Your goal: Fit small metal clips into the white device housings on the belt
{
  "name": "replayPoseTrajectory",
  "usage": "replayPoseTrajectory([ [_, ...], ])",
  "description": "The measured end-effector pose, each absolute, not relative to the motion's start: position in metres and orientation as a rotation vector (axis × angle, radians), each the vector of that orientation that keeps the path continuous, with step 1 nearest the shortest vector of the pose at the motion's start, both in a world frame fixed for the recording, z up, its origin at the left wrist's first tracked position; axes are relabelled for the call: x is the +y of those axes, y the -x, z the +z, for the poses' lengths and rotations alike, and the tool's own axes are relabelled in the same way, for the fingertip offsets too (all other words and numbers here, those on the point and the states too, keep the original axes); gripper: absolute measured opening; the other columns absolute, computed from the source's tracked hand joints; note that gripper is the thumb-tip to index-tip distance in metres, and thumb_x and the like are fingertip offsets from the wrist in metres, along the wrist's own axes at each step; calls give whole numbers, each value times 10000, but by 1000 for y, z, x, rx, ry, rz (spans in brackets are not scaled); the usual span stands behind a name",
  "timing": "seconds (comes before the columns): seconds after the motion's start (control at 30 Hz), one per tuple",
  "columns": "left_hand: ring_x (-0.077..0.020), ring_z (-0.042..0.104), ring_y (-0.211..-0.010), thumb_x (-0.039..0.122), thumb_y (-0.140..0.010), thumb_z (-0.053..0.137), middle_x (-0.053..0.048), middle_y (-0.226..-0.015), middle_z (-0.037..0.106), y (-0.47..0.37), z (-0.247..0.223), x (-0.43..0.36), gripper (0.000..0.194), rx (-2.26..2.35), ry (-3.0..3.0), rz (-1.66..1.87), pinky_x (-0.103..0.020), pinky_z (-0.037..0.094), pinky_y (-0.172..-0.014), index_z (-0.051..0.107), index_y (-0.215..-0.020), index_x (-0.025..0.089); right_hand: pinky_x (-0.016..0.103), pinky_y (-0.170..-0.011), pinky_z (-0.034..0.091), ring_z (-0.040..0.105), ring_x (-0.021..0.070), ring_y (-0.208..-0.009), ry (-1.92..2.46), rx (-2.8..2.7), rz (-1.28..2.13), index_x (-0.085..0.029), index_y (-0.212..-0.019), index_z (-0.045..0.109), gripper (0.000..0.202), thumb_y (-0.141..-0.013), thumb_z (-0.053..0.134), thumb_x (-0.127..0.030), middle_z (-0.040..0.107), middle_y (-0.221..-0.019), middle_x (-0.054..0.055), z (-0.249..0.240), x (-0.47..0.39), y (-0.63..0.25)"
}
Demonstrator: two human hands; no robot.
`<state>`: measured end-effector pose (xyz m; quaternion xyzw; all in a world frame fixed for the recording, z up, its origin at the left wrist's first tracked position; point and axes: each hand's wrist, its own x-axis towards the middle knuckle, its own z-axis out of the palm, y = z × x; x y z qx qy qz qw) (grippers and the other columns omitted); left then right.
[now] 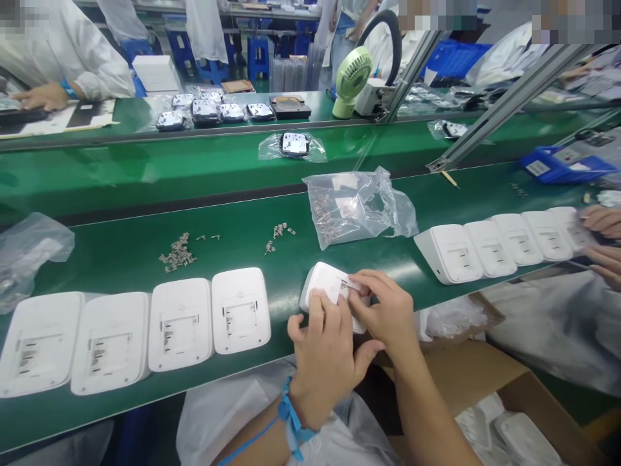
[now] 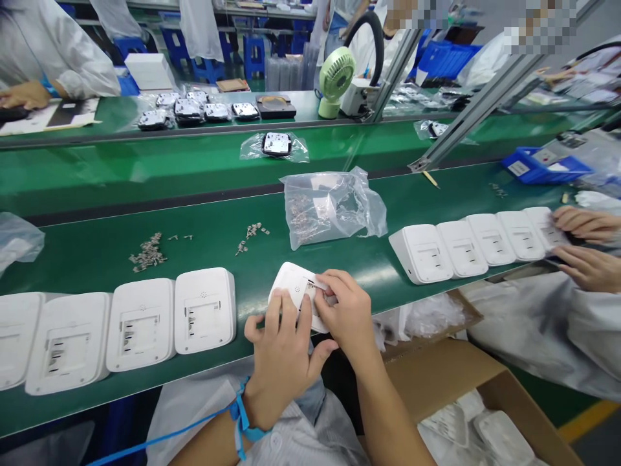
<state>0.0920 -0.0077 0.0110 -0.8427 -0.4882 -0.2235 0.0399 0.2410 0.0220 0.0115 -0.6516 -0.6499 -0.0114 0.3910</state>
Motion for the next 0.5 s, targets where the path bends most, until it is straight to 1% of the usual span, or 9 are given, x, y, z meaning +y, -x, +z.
replayPoseTrajectory([
  [0.13,-334,431,-1350,619,-994,281,-175,-1361,620,-92,13,-8,651,-1513,2593,-728,-505,295,-891,588,-1360,178,275,-607,532,550,109,-563,1749,-1608,-74,-183,-905,709,137,-821,601,-177,710,-928,49,15,22,-234],
  [0.23,-340,389,-1400,630,-984,288,-180,-1390,599,-87,16,-6,633,-1578,2542,-781,-516,286,-905,611,-1318,199,281,-575,505,539,126,-556,1794,-1608,-117,-184,-897,691,137,-857,586,-263,694,-870,53,19,15,-220],
  [0.3,-347,340,-1445,637,-976,298,-191,-1408,583,-80,18,-2,637,-1620,2487,-800,-526,282,-933,625,-1286,186,283,-551,483,541,142,-565,1768,-1679,-57,-194,-944,678,193,-900,557,-338,668,-832,48,19,7,-208],
  [0.33,-347,316,-1463,643,-973,297,-192,-1413,579,-76,19,1,651,-1636,2463,-793,-527,282,-947,625,-1279,171,286,-554,481,555,152,-585,1739,-1719,-18,-200,-1000,672,228,-924,533,-365,657,-834,49,17,4,-203],
  [0.43,-346,250,-1501,673,-959,263,-185,-1443,559,-65,19,7,734,-1675,2377,-729,-534,277,-988,606,-1305,124,316,-627,509,630,200,-721,1642,-1775,13,-209,-1138,632,303,-963,478,-402,661,-928,77,-2,-5,-194],
  [0.5,-352,213,-1517,688,-947,245,-170,-1482,529,-59,17,9,765,-1693,2292,-694,-541,269,-1004,596,-1331,127,350,-682,523,648,231,-791,1583,-1800,65,-210,-1205,605,334,-964,474,-401,667,-995,98,-22,-6,-194],
])
